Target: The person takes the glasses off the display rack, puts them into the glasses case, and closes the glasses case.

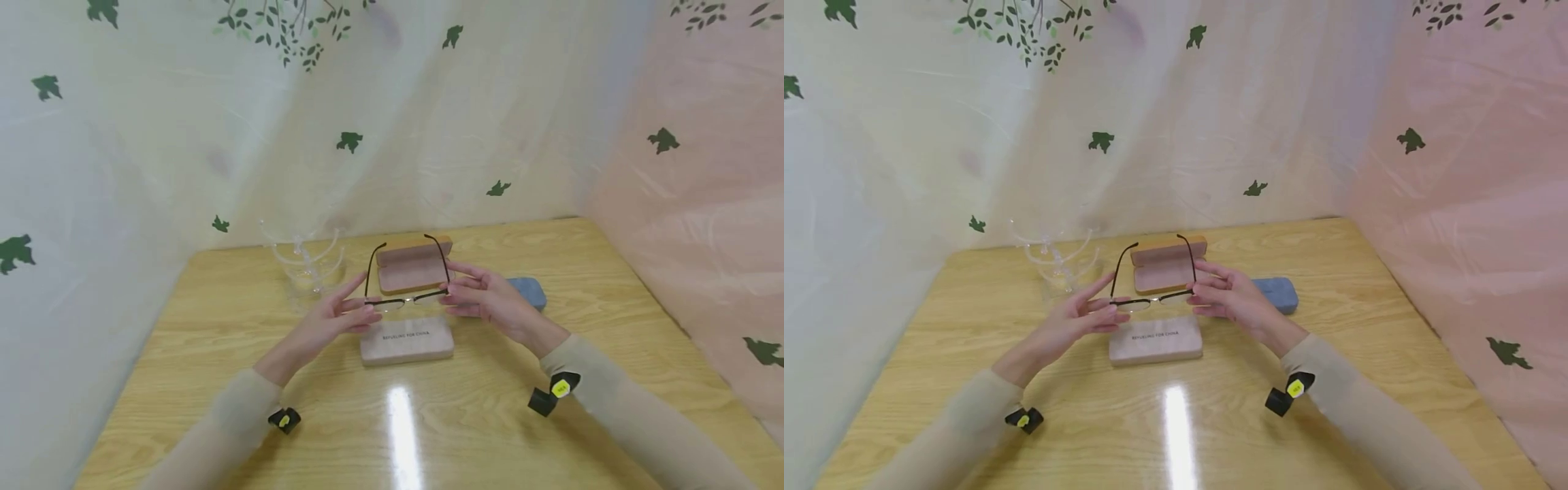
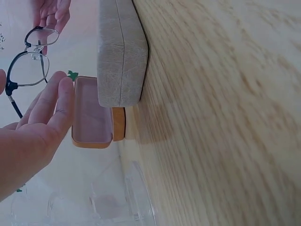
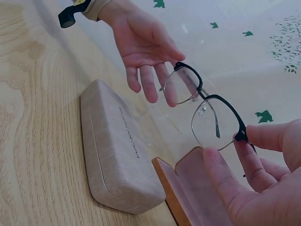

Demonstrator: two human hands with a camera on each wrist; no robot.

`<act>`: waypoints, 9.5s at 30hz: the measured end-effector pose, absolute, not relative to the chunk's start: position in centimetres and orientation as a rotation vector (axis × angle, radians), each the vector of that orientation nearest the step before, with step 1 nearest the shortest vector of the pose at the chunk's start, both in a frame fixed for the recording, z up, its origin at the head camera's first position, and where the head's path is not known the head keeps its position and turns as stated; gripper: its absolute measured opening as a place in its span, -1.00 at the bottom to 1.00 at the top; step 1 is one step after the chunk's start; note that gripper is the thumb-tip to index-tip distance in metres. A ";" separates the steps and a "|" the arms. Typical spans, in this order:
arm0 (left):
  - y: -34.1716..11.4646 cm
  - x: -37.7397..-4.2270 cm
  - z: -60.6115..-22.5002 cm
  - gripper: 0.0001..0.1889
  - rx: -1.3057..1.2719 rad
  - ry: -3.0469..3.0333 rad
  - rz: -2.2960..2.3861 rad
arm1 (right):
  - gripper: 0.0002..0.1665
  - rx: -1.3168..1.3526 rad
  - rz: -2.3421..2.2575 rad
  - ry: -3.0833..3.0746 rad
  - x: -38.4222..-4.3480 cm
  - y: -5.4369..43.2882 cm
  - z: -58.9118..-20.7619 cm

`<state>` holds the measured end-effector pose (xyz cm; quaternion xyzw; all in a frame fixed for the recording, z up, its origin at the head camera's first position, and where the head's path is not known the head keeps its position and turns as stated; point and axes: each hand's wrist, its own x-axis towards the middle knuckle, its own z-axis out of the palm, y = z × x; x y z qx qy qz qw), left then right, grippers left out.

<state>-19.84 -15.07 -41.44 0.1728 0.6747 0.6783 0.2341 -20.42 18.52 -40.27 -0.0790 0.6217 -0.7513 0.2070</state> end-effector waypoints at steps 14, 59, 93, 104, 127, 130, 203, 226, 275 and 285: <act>-14.8 -20.0 -41.6 -0.22 0.492 1.867 1.877 | -0.21 -0.204 -2.083 1.733 -20.8 18.4 -40.3; -13.5 -20.2 -40.4 -0.55 0.579 1.834 1.829 | -0.31 -0.243 -2.064 1.749 -20.6 18.3 -39.5; -12.8 -20.1 -39.5 -0.53 0.529 1.753 1.889 | -0.34 -0.331 -1.783 1.970 -20.4 18.8 -39.1; -13.2 -19.9 -39.3 -0.53 0.482 1.885 1.814 | -0.44 -0.392 -1.779 1.925 -20.5 18.5 -39.3; -13.7 -20.1 -39.4 -0.65 0.514 1.869 1.815 | -0.43 -0.428 -1.754 1.873 -20.9 18.4 -39.4; -13.6 -20.4 -39.4 -0.63 0.512 1.878 1.801 | -0.44 -0.429 -1.740 1.901 -21.2 18.5 -39.3; -9.8 -29.7 -42.4 -0.47 0.028 1.921 1.725 | -0.43 0.092 -1.439 2.296 -32.9 20.6 -44.2; -10.1 -30.4 -40.5 -0.01 -0.087 1.937 1.639 | 0.08 0.079 -1.638 1.925 -33.1 20.9 -41.7; -9.4 -32.2 -41.8 -0.42 -0.108 2.063 1.601 | -0.35 0.164 -1.731 1.973 -33.5 18.1 -43.0; -9.4 -32.3 -41.8 -0.53 -0.043 2.045 1.585 | -0.31 0.006 -1.635 2.034 -33.6 18.3 -43.3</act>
